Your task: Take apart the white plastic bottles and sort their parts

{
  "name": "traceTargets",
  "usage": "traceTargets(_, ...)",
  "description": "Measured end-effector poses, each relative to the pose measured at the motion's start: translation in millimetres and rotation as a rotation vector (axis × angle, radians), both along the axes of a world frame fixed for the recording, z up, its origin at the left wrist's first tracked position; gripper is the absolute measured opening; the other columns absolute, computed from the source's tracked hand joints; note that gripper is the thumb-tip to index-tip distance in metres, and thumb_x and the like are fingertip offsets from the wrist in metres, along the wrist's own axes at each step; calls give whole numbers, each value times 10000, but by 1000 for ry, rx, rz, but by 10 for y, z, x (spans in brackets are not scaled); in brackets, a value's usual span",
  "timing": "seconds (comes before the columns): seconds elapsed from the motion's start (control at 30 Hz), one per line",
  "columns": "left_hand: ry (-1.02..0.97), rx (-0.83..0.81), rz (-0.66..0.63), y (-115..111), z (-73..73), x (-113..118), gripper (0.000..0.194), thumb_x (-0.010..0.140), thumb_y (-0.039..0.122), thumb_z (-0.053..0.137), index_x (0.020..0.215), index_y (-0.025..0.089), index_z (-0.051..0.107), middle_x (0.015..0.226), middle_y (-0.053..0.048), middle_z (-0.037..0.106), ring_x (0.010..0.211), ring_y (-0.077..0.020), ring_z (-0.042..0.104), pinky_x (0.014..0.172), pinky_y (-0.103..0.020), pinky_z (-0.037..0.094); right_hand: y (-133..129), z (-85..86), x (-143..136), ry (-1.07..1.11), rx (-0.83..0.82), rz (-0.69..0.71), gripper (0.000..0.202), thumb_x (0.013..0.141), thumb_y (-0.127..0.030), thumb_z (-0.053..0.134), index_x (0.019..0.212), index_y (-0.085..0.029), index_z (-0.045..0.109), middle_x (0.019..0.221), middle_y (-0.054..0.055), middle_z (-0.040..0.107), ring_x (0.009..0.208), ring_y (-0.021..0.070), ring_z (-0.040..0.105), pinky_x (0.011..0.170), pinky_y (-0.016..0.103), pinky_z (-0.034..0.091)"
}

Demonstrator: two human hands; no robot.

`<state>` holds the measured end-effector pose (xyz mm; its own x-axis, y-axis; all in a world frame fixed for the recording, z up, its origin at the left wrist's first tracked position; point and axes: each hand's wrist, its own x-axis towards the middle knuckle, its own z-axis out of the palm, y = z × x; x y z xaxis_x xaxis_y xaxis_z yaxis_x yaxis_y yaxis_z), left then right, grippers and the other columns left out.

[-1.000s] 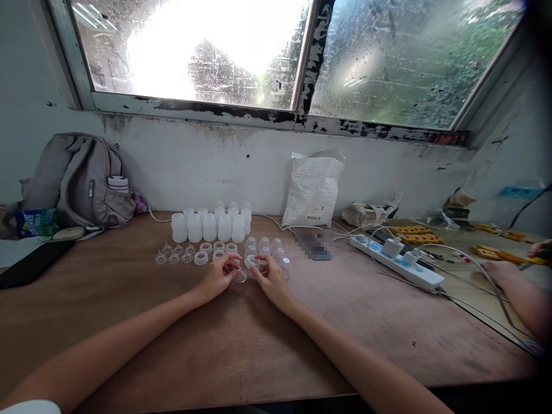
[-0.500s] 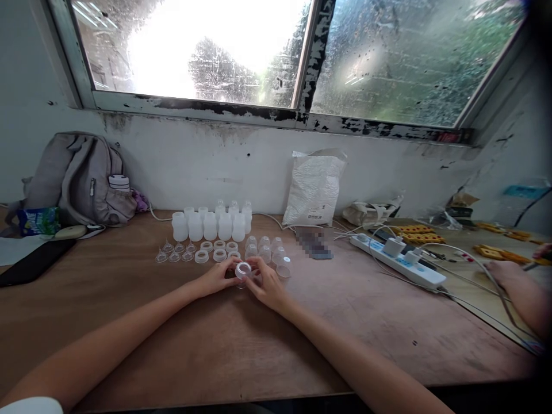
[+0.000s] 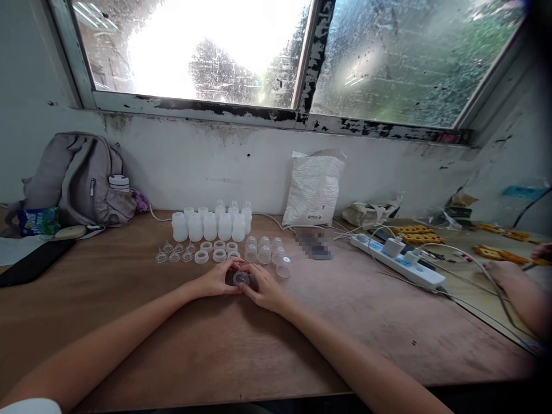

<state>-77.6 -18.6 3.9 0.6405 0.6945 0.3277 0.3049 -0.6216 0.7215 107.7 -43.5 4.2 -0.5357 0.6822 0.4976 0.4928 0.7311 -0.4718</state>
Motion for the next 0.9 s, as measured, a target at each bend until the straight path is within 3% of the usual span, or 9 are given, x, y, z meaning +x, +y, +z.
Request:
traceTargets(0.2,7,11,-5,-29,46,14,548,639,299,666,1122,182,435,999,-64,555,941,-185,520,836,-316,402,50,-22,-21,80,-7,-42,101,796,-223,488,854,-186,562,904,59,537,854,165,518,769,282,405)
traceTargets(0.43,23,3,100,-90,138,35,348,712,321,587,1028,192,521,968,-32,564,859,-154,515,768,-275,409,96,-21,-23,304,-194,-146,136,816,-260,457,785,-166,549,738,20,561,660,128,508,617,237,396)
traceTargets(0.7,-184,-123,203,-56,12,171,288,727,307,563,978,167,540,863,-20,548,775,-132,515,692,-241,432,94,11,-27,509,-296,-158,189,799,-340,463,739,-171,523,672,-9,504,624,119,459,589,229,372)
traceTargets(0.9,-309,-233,78,-134,29,204,396,706,309,596,1056,169,476,956,-42,552,803,-142,553,731,-272,455,101,53,2,617,-475,-70,233,756,-403,511,727,-172,523,619,-20,488,545,106,453,512,222,365)
